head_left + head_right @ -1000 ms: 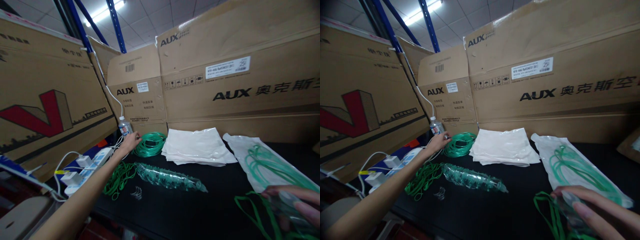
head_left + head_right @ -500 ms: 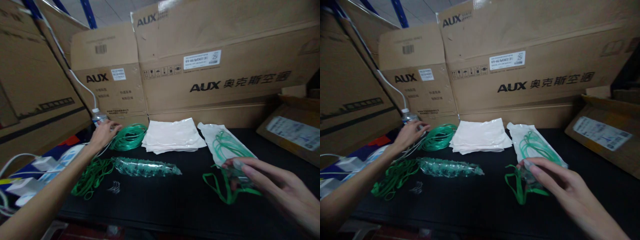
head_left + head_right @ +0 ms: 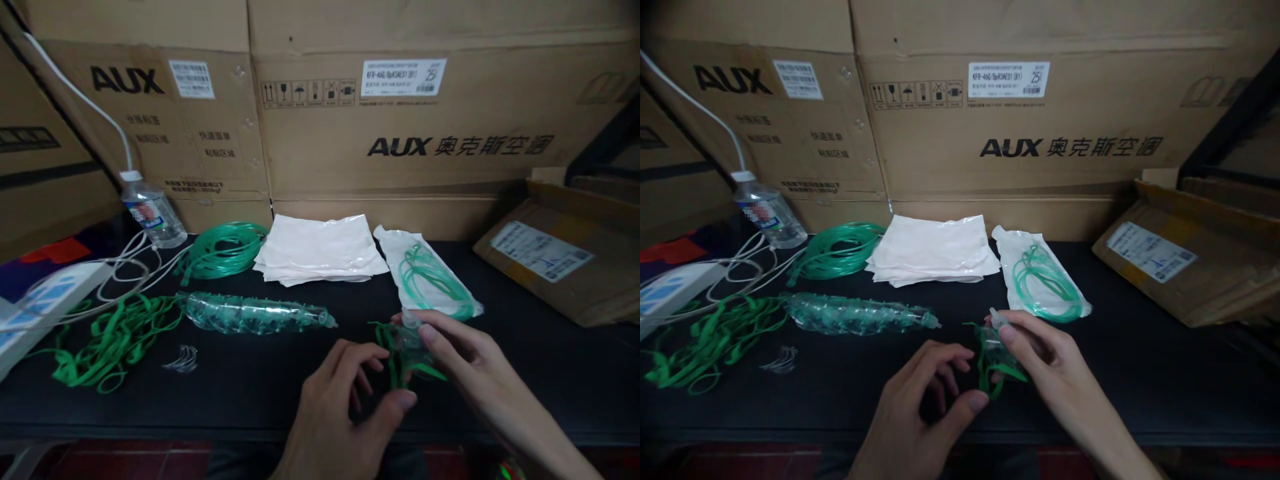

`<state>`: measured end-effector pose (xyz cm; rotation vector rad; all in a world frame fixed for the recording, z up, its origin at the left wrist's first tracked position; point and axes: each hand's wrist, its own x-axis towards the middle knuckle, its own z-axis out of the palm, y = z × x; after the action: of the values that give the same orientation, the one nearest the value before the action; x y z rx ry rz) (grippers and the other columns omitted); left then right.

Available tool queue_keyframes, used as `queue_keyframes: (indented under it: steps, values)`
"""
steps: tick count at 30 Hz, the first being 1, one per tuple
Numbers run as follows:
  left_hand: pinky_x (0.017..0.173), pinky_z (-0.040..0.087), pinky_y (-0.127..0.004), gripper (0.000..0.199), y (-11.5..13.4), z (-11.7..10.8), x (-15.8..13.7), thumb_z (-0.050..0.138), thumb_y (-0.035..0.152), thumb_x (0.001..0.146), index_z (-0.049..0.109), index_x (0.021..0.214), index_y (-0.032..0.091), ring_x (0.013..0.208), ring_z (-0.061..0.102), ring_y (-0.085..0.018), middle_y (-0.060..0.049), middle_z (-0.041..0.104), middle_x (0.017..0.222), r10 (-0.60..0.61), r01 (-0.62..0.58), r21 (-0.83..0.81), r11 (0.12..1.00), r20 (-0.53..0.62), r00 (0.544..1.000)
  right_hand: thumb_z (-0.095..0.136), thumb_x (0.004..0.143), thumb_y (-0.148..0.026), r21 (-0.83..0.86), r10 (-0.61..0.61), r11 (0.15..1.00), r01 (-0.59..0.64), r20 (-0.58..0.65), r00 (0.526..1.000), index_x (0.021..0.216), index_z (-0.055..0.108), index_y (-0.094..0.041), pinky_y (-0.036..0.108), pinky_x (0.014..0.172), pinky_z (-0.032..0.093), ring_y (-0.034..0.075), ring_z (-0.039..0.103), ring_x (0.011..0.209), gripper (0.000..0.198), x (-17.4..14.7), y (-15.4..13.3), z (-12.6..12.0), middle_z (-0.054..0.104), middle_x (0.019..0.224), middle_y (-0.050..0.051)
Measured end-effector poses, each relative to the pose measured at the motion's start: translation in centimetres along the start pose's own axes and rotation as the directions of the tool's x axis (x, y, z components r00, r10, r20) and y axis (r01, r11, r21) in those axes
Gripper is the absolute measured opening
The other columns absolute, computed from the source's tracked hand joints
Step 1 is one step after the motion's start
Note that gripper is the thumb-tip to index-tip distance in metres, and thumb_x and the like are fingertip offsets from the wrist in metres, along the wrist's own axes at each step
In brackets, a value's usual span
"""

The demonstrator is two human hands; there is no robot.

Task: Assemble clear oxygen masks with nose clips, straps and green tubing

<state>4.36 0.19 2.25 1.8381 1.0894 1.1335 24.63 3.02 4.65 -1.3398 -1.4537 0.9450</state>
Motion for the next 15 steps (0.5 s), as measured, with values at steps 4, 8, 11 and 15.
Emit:
queue_keyframes:
  steps: [4,8,11,15]
  values:
    - [0.063,0.05,-0.021,0.014,-0.1,2.0,0.9,0.066,0.032,0.096,0.076,0.1,0.023,0.078,0.066,-0.014,-0.002,0.072,0.098,-0.131,0.139,-0.173,0.975,0.057,0.99,0.065,0.093,-0.061,-0.019,-0.013,1.0,0.013,0.007,1.0,0.119,0.08,-0.027,0.034,0.093,0.062,0.027,0.076,0.108,0.046,-1.2,0.5,0.5,0.081,0.114,0.011]
    - [0.064,0.046,-0.021,0.022,-0.4,1.7,1.7,0.064,0.034,0.097,0.078,0.087,0.021,0.072,0.063,-0.013,0.0,0.071,0.083,-0.254,0.267,-0.252,0.93,0.085,0.964,0.075,0.09,-0.046,0.08,-0.1,0.992,0.097,0.034,0.994,0.151,0.051,-0.039,0.034,0.091,0.062,0.026,0.074,0.115,0.065,-3.1,2.0,1.3,0.072,0.134,0.009]
    - [0.057,0.042,-0.02,0.026,-1.1,1.6,1.7,0.062,0.038,0.098,0.078,0.087,0.022,0.059,0.056,-0.011,0.004,0.064,0.065,-0.333,0.356,-0.231,0.905,0.134,0.933,0.078,0.089,-0.029,-0.018,-0.207,0.978,0.206,-0.056,0.977,0.149,0.051,-0.04,0.031,0.09,0.063,0.024,0.07,0.123,0.066,-4.3,3.9,2.7,0.063,0.145,0.009]
    - [0.053,0.042,-0.018,0.025,-1.9,1.6,1.4,0.057,0.038,0.1,0.077,0.097,0.024,0.053,0.055,-0.01,0.004,0.066,0.067,-0.351,0.382,-0.201,0.902,0.174,0.92,0.067,0.094,-0.013,-0.176,-0.383,0.919,0.354,-0.18,0.906,0.138,0.054,-0.031,0.038,0.103,0.058,0.026,0.062,0.133,0.049,-5.1,5.9,4.2,0.054,0.151,0.013]
